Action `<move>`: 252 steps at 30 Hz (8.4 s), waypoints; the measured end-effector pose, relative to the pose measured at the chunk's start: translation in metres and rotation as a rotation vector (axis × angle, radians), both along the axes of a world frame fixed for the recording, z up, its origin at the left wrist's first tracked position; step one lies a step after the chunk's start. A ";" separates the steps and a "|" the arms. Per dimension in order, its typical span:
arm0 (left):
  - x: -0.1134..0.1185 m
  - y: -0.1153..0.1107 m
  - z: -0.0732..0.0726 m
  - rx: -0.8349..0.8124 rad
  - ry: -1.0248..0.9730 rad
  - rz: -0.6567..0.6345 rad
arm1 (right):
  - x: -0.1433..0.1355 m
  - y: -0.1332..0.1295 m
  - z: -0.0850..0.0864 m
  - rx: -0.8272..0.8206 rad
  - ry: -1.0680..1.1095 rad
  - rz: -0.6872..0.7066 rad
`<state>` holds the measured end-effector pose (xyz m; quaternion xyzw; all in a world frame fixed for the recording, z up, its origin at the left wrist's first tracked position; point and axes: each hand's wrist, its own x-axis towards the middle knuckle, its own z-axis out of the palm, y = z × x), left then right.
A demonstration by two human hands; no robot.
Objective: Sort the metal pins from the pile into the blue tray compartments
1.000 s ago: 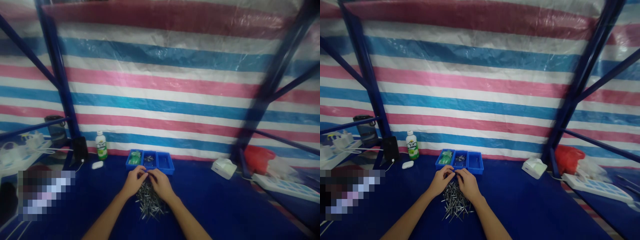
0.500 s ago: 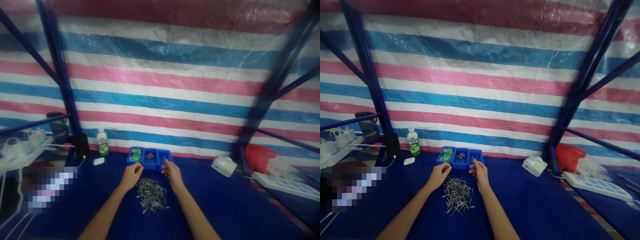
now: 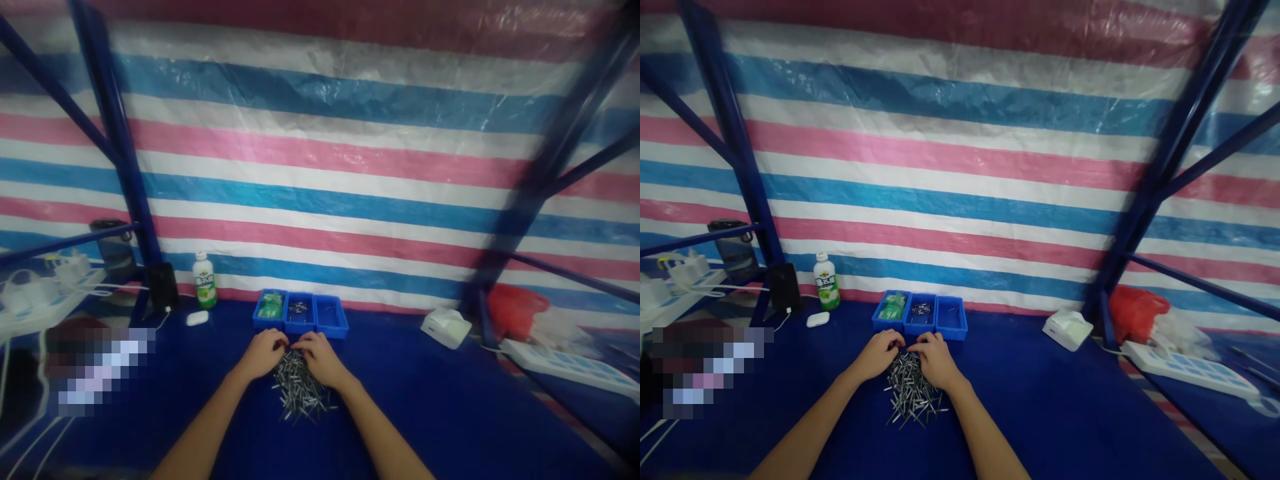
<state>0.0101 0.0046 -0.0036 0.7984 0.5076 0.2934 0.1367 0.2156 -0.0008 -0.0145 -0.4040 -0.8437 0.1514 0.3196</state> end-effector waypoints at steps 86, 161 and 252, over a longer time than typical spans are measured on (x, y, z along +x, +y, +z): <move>0.005 -0.002 0.006 0.167 -0.167 0.066 | 0.001 0.012 0.018 -0.846 1.185 -0.097; 0.006 -0.003 -0.001 -0.056 -0.058 -0.025 | 0.005 -0.006 0.018 -0.264 -0.106 0.080; 0.005 0.000 0.001 -0.007 -0.097 0.117 | 0.020 0.019 0.016 -0.773 1.200 -0.244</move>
